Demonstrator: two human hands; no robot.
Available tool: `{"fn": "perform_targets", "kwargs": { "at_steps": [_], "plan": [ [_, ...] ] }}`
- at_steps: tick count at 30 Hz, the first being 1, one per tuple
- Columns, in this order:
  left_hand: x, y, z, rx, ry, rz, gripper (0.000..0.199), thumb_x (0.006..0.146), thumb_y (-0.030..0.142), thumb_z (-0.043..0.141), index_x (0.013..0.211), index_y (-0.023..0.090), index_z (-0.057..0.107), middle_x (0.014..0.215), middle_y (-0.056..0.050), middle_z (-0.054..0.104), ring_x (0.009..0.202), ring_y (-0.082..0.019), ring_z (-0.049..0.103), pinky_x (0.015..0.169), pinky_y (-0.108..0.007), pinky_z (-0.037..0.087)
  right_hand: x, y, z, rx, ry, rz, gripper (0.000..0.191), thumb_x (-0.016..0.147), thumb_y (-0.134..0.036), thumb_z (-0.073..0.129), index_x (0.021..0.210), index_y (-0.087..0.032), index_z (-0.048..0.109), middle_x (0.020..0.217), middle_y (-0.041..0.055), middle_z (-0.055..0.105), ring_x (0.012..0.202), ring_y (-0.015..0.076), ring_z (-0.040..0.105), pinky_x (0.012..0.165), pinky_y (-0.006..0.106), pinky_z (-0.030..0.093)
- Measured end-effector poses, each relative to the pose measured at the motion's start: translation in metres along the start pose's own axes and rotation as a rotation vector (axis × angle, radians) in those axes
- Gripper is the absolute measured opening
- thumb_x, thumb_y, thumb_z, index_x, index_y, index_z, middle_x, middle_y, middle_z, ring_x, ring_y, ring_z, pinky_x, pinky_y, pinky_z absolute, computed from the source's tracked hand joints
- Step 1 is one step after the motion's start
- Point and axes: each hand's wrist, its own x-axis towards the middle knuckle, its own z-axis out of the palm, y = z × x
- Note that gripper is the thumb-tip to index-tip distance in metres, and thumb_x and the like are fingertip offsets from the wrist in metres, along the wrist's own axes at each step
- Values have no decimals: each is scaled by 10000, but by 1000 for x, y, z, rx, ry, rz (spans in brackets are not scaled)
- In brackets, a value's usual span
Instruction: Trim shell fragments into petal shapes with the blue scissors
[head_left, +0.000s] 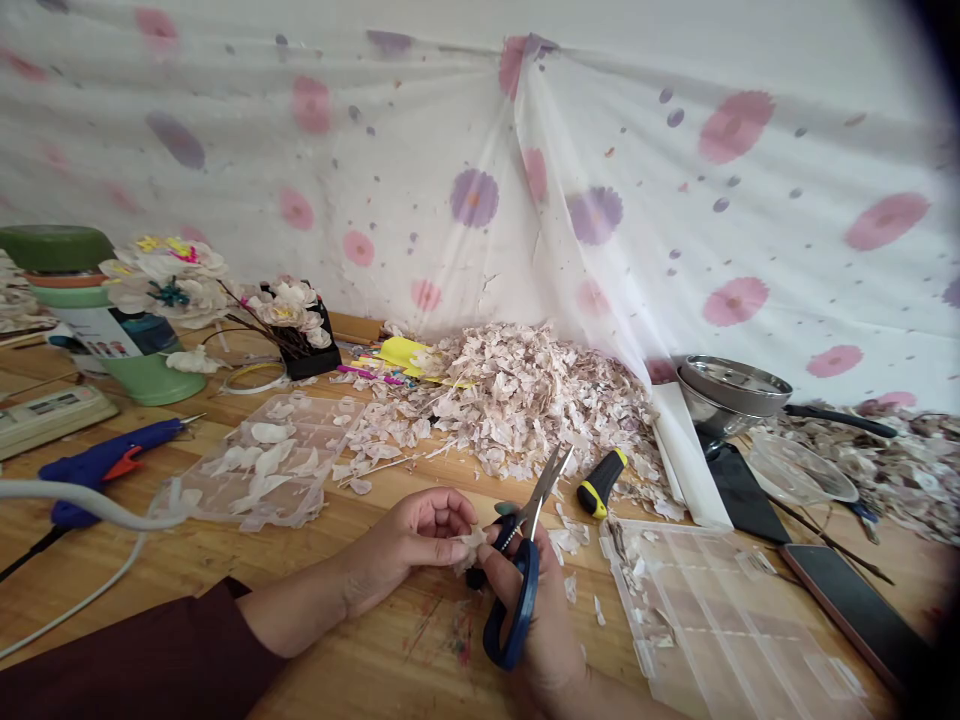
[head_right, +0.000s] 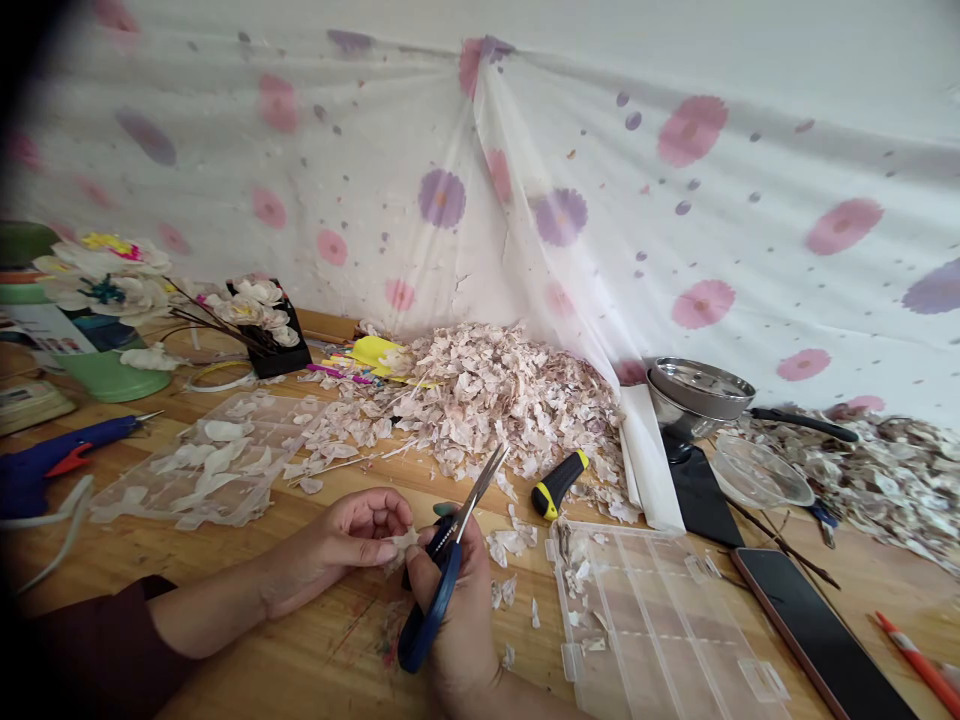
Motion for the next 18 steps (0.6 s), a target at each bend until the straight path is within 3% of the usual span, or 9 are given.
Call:
{"fn": "perform_targets", "kwargs": {
  "at_steps": [4,10,18],
  "plan": [
    [0,0,0,-79,-11,-7,291,579,203,816,835,174,681,717,7,617,671,-128,542,640,-255,401,2,6,-3,0,16,-22,490,700,-315,775,1094,-235,495,780,-32,583,650,141,541,602,257,460],
    [2,-1,-2,-135,11,18,406,581,177,829,959,176,680,749,12,624,699,-113,563,663,-232,400,2,10,-4,-13,25,-39,346,678,-321,793,897,-226,543,793,-28,574,648,132,531,594,239,451],
    [1,-4,-2,-115,4,52,443,606,184,847,1007,184,659,738,29,621,717,-114,566,750,-265,417,1,12,-4,-74,9,-101,434,679,-357,809,1015,-232,563,781,-28,586,672,137,544,622,235,447]
  ]
}}
